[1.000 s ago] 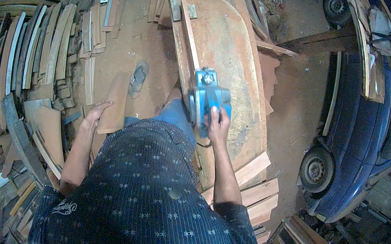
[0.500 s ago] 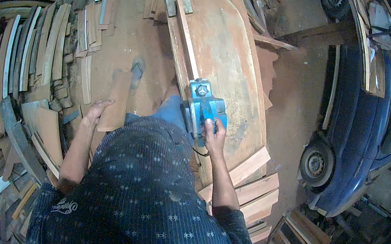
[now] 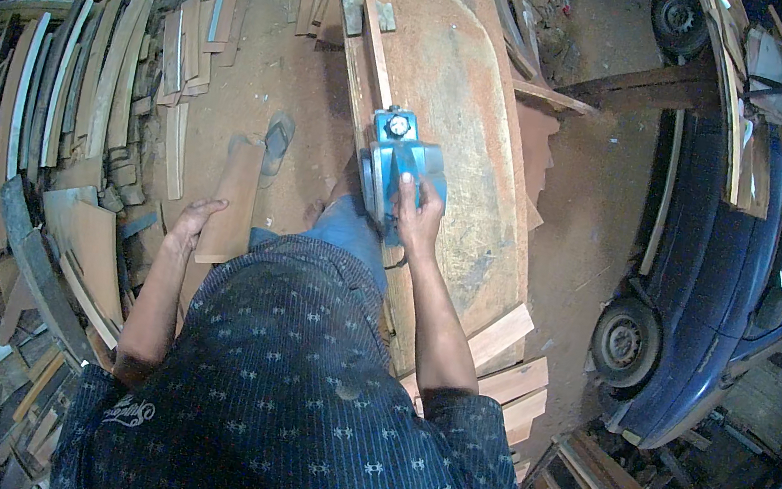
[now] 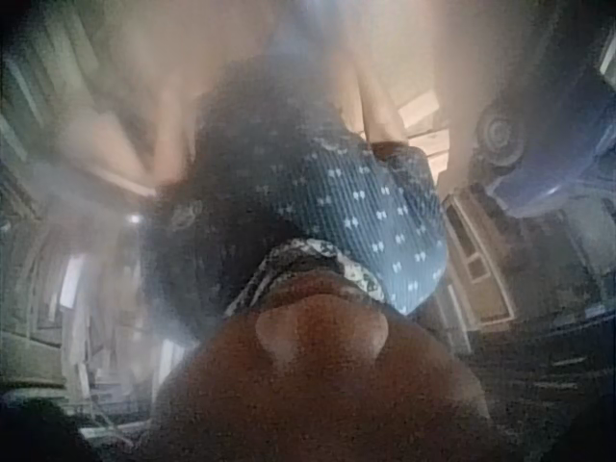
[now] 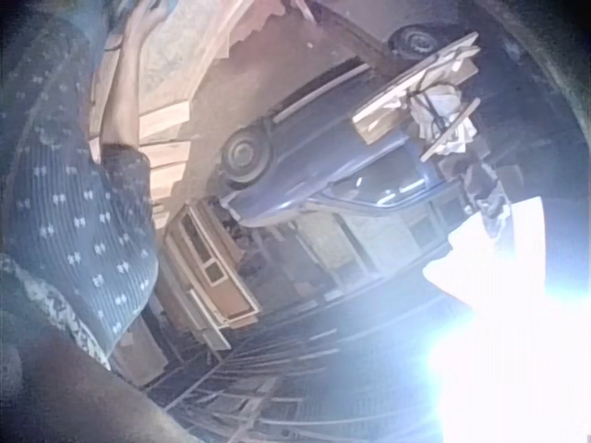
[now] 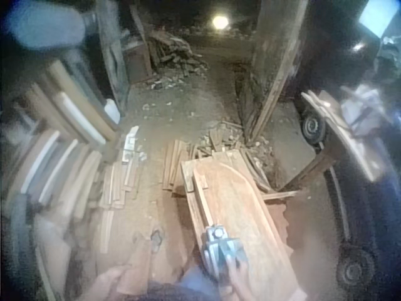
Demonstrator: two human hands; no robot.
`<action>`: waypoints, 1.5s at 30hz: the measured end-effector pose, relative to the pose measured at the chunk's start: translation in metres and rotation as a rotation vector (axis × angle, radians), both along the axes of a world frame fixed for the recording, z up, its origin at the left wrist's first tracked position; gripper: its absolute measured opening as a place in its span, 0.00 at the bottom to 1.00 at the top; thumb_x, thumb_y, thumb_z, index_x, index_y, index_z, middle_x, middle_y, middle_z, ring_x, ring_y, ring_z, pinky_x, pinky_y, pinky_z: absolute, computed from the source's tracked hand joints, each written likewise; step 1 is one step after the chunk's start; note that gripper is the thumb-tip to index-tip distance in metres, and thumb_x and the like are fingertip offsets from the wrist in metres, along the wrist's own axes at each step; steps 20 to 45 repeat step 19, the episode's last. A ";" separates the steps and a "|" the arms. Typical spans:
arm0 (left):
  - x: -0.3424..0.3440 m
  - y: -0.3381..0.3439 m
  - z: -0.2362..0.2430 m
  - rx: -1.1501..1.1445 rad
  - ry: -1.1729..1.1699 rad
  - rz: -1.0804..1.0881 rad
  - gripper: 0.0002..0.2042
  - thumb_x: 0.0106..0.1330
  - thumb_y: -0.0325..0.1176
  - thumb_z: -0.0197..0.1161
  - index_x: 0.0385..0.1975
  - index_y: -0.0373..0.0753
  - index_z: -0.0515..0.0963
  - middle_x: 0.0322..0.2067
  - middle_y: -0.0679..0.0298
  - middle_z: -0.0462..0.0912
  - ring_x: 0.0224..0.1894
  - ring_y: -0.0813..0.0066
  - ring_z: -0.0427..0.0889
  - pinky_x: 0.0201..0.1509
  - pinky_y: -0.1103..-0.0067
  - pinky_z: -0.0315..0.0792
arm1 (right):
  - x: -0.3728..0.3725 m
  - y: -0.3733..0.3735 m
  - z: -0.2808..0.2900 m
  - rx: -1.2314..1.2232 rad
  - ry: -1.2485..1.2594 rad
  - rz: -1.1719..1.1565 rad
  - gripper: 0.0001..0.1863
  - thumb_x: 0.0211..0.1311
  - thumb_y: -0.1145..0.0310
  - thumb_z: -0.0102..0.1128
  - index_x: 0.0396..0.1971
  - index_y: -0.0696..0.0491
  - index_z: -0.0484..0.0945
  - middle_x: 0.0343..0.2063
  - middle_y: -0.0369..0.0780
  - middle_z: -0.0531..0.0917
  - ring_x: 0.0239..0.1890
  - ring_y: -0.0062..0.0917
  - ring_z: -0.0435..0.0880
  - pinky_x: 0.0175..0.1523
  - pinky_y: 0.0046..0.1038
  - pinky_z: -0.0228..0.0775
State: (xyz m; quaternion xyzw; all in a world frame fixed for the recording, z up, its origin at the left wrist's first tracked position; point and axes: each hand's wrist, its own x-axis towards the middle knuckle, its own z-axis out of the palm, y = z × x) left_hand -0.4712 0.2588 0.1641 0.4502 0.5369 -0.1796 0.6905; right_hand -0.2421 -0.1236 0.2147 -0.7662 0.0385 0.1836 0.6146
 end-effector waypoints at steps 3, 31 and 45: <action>0.001 -0.001 0.008 0.008 -0.005 -0.027 0.27 0.63 0.37 0.73 0.57 0.27 0.74 0.49 0.50 0.84 0.50 0.60 0.85 0.56 0.68 0.80 | 0.014 0.011 -0.001 0.004 -0.015 0.003 0.25 0.73 0.47 0.59 0.40 0.59 0.81 0.22 0.36 0.80 0.22 0.17 0.76 0.27 0.23 0.68; 0.013 0.006 0.009 0.004 0.027 -0.017 0.24 0.65 0.35 0.72 0.55 0.27 0.76 0.48 0.52 0.85 0.46 0.61 0.87 0.50 0.65 0.85 | -0.117 -0.100 0.023 -0.075 0.203 -0.032 0.24 0.73 0.50 0.61 0.51 0.58 0.79 0.26 0.36 0.82 0.25 0.18 0.80 0.29 0.21 0.74; 0.013 0.006 0.009 0.004 0.027 -0.017 0.24 0.65 0.35 0.72 0.55 0.27 0.76 0.48 0.52 0.85 0.46 0.61 0.87 0.50 0.65 0.85 | -0.117 -0.100 0.023 -0.075 0.203 -0.032 0.24 0.73 0.50 0.61 0.51 0.58 0.79 0.26 0.36 0.82 0.25 0.18 0.80 0.29 0.21 0.74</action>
